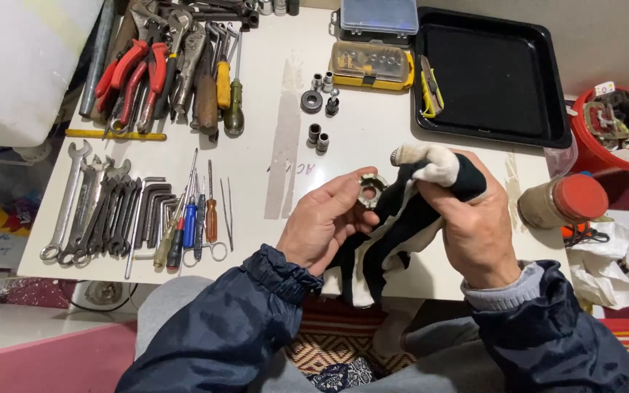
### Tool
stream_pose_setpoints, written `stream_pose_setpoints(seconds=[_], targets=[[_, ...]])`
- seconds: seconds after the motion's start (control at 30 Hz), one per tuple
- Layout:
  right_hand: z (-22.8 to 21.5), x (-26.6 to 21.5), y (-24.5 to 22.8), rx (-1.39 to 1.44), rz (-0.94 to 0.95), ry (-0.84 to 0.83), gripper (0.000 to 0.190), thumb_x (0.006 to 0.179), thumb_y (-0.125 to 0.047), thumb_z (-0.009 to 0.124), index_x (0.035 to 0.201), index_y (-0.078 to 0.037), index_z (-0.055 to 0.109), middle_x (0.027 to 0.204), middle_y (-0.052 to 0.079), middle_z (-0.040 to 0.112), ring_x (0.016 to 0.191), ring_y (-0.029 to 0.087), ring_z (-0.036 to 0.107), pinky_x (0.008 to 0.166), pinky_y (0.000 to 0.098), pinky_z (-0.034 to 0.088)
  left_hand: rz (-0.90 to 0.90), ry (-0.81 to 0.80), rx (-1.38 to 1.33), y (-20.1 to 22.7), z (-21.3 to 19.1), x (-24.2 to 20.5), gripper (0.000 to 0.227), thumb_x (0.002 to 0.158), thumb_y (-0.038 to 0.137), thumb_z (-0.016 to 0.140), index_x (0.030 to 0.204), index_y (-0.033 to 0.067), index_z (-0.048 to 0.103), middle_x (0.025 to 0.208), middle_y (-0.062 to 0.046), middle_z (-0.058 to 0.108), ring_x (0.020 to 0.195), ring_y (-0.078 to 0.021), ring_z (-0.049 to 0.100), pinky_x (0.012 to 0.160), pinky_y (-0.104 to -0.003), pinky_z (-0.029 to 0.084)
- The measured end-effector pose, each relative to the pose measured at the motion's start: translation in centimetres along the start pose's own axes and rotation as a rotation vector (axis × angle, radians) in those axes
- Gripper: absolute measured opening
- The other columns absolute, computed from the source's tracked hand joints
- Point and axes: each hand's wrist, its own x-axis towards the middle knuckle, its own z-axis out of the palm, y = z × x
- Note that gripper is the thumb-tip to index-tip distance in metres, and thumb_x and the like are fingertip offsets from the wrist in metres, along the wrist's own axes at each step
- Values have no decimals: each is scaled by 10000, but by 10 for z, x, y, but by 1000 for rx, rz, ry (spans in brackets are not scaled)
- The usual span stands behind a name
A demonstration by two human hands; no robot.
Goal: The person sits at a low table and wipes small metal parts with a cloth. They pick up each part, wipe it thoroughly, and place it back on the table among other tools.
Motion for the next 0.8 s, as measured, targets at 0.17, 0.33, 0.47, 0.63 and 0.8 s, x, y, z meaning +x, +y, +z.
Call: stream_pose_setpoints(seconds=[0.17,0.33,0.47,0.63,0.8], targets=[[-3,-1,-1,-81,-52,-75,270,877,-10,751,1135,-36,675,984,103,714,965,122,647,873,371,611,57,0,-71,0,-3,1,430,1028,215,581,1371,-44,585,1026,-152,686,802,-273,750,706,-331,643],[-13,0,11,-309,-183,-312,505,787,-72,813,1272,-63,670,1311,180,670,1294,265,582,1138,489,393,64,-6,-97,-8,-8,6,418,1030,207,575,1349,-63,589,1007,-150,702,776,-269,746,699,-340,643],[-7,-5,9,-286,-168,-376,436,781,-63,823,1207,-91,731,1201,118,718,1179,215,649,1069,424,469,26,-53,-39,-16,-15,9,431,1023,215,599,1341,-75,606,976,-204,723,715,-280,739,645,-340,632],[-8,-1,18,-16,37,-257,360,743,29,808,1097,-3,751,1012,136,756,952,140,660,923,369,575,-24,-65,-35,-10,-11,5,406,1010,203,611,1300,-80,628,966,-204,734,712,-265,737,622,-319,618],[-20,9,25,54,112,-45,345,783,81,766,1109,-10,700,865,107,698,809,166,698,791,333,621,-18,-56,-41,0,-5,2,388,1016,215,591,1314,-28,638,1015,-184,740,827,-294,751,720,-330,615]])
